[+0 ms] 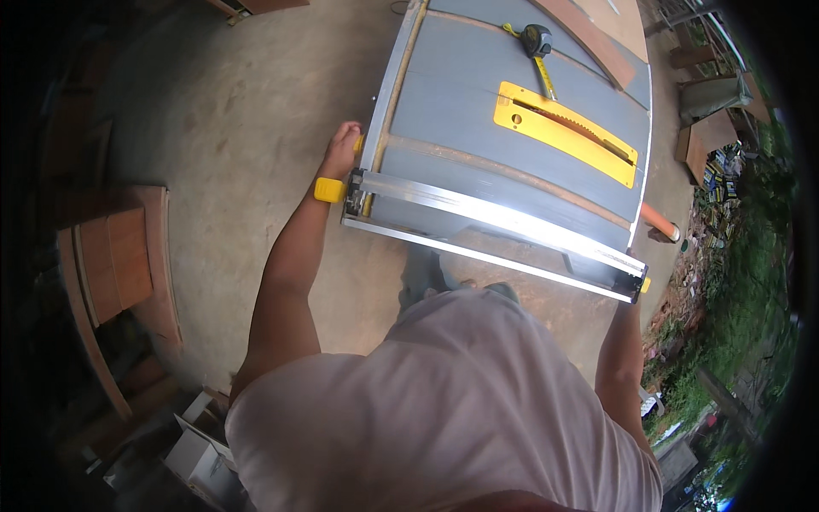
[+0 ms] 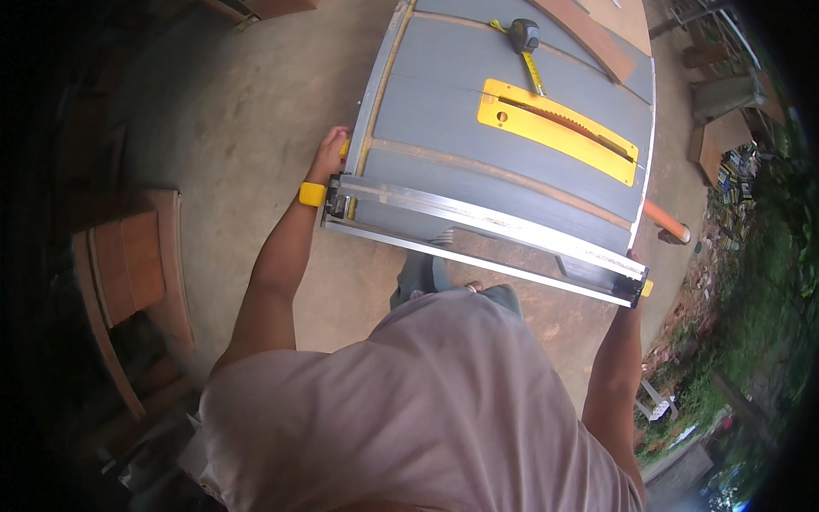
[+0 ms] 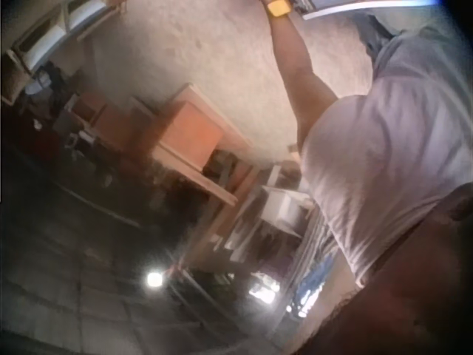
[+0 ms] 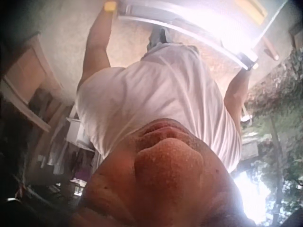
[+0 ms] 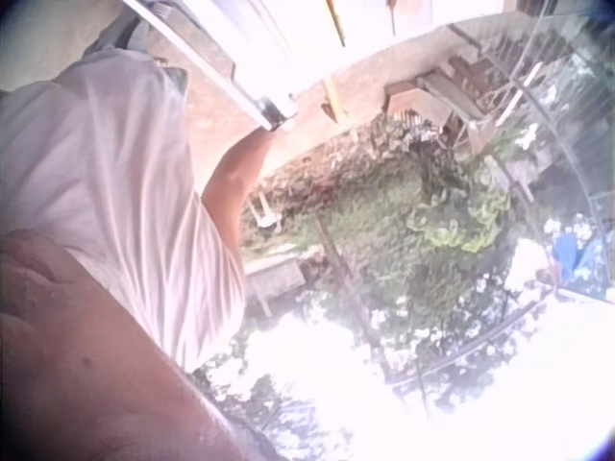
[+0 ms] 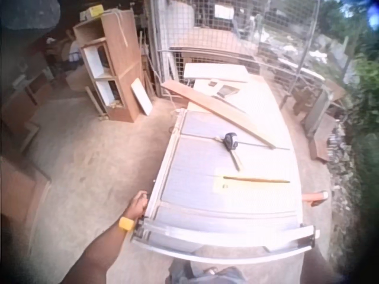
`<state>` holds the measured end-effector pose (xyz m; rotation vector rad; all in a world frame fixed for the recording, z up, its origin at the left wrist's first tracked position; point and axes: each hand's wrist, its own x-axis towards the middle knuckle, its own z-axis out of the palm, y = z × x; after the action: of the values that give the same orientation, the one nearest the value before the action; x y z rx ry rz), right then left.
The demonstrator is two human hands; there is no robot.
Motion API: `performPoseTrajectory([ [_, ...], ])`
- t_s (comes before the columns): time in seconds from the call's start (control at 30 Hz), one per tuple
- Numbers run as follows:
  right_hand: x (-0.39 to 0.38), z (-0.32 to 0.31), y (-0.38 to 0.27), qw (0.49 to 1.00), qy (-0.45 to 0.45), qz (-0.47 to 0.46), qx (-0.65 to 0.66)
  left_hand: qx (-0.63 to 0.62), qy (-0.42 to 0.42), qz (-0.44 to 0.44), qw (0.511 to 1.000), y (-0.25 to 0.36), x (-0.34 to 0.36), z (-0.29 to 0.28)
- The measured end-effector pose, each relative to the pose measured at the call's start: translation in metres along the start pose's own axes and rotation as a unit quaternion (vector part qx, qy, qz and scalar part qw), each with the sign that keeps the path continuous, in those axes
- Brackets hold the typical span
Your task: The person adjusts the fence and rip guard on a table saw, repeatedly loosening and tightening knobs to reposition the metal fence. They use a tape measure to check distances and make fine adjustments to the fence alignment.
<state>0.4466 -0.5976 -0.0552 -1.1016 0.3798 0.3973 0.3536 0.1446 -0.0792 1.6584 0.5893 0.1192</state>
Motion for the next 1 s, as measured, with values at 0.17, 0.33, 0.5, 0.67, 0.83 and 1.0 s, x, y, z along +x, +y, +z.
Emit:
performPoseTrajectory([
  [0.17, 0.0, 0.004, -0.003, 1.0, -0.008, -0.006, 0.0, -0.366, -0.06, -0.28, 0.885, -0.02, -0.042, 0.009],
  [0.33, -0.002, 0.006, -0.005, 1.0, -0.019, -0.01, -0.005, -0.366, -0.137, -0.279, 0.877, -0.049, -0.032, -0.004],
  [0.5, -0.033, -0.009, 0.014, 1.0, -0.007, -0.011, -0.014, -0.324, -0.133, -0.248, 0.903, -0.056, -0.061, -0.003],
  [0.67, -0.084, -0.012, 0.039, 0.999, -0.009, -0.012, -0.033, -0.488, -0.253, -0.22, 0.806, -0.129, -0.127, -0.039],
  [0.83, -0.113, -0.044, 0.063, 0.999, 0.007, 0.013, 0.044, -0.391, -0.168, -0.277, 0.862, -0.058, -0.175, -0.023],
  [1.0, -0.126, -0.038, 0.063, 0.975, 0.0, 0.104, 0.198, -0.426, -0.161, -0.303, 0.837, -0.024, -0.236, -0.026],
])
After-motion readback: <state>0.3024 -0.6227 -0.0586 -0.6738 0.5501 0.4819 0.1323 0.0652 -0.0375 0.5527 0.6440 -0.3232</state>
